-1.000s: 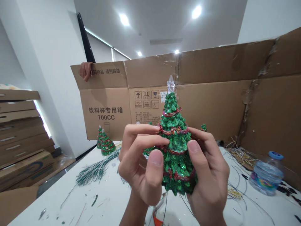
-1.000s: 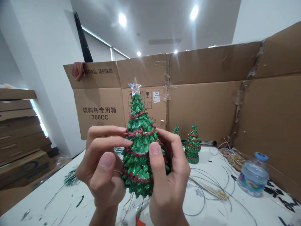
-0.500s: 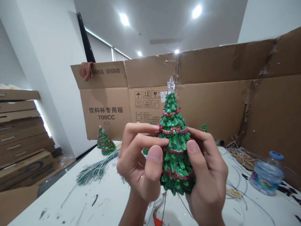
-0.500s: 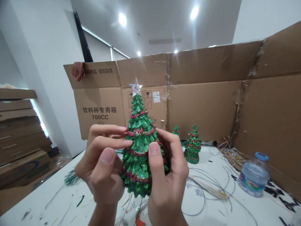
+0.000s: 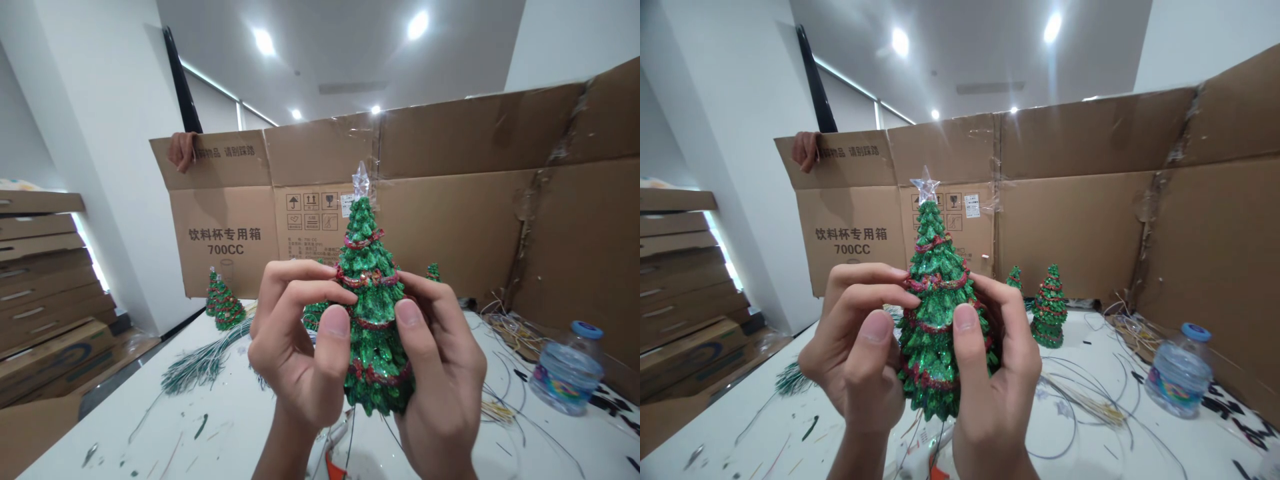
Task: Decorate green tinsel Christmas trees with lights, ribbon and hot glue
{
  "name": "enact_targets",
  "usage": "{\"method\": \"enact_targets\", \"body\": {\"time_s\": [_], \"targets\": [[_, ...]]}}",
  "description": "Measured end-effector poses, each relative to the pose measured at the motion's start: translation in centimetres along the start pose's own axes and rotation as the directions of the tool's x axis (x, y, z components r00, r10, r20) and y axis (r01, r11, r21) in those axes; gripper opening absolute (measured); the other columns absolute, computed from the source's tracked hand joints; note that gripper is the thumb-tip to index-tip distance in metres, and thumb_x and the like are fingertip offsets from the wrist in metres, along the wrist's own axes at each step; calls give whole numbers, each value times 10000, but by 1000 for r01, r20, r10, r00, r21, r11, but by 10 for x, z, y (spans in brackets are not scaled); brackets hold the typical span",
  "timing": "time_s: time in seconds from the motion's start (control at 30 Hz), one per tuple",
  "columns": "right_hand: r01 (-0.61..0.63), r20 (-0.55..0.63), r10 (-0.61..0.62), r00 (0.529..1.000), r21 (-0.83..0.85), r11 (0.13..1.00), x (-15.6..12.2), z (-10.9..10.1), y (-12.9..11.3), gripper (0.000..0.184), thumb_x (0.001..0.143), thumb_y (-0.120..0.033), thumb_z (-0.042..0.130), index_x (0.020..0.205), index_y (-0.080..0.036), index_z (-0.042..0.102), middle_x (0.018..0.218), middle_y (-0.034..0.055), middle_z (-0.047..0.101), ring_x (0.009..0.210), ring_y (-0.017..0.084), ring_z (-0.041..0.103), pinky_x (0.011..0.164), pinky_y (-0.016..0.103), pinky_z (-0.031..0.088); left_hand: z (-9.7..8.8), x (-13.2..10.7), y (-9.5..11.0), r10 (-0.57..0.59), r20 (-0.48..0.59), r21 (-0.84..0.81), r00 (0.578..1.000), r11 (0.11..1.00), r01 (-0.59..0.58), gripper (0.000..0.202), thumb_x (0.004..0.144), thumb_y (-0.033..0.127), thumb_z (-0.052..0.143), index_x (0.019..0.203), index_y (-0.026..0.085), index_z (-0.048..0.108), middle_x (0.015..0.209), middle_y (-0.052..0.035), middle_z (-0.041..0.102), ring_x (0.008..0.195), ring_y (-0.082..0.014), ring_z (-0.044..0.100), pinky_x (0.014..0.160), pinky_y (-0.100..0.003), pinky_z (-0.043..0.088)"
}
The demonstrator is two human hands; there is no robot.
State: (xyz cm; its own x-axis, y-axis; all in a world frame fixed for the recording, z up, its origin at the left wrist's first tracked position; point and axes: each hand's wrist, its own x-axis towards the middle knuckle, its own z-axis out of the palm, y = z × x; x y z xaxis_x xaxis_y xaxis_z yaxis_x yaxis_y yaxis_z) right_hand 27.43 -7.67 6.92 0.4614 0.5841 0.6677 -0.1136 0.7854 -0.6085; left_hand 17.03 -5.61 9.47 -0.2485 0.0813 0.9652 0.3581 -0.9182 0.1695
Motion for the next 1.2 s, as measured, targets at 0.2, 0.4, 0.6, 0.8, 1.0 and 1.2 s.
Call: {"method": "enact_targets", "body": {"time_s": [0.2,0.4,0.6,0.8,1.0,1.2], "targets": [[34,0,-34,999,-19,999,1,0,2,155,1077,-401,724,1177,-318,809,1015,-17,819,845,133,761,702,214,608,1,1,1,-4,-20,17,1000,1000,4,197,985,175,638,865,248,777,1009,-30,725,970,-218,661,859,-413,534],[25,5,-25,1000,-12,1000,1,-3,2,163,1075,-408,725,1176,-309,808,1007,-15,809,846,134,762,712,215,603,1,-1,0,-14,12,4,1000,1000,14,178,974,159,630,888,229,769,1037,-37,704,990,-214,655,881,-414,527],[54,-3,-54,999,-32,998,3,-3,2,162,1069,-396,730,1174,-310,818,1059,-7,814,891,144,767,748,239,591,2,-3,0,1,32,-1,999,1000,-1,158,982,167,619,935,230,756,1060,-55,691,1003,-235,644,874,-433,530],[66,-1,-66,998,-58,996,3,-2,1,157,1070,-401,729,1169,-312,813,1051,-18,816,908,129,768,762,211,589,1,-3,0,13,11,21,1000,1000,-13,172,1000,181,621,924,245,761,1045,-48,709,977,-234,655,870,-439,535],[29,-1,-29,1000,-26,999,0,-2,2,168,1073,-414,726,1181,-317,810,1059,-16,817,868,128,764,737,214,603,0,-1,1,7,3,36,1000,999,-7,187,998,155,638,884,236,762,1020,-32,722,970,-210,668,869,-416,536],[31,-7,-31,1000,-22,999,0,-1,4,171,1066,-394,729,1187,-303,809,1048,6,820,849,147,756,703,243,596,1,0,1,-8,7,21,1000,1000,8,203,1006,139,638,866,222,758,1014,-24,716,961,-188,664,865,-396,528]]}}
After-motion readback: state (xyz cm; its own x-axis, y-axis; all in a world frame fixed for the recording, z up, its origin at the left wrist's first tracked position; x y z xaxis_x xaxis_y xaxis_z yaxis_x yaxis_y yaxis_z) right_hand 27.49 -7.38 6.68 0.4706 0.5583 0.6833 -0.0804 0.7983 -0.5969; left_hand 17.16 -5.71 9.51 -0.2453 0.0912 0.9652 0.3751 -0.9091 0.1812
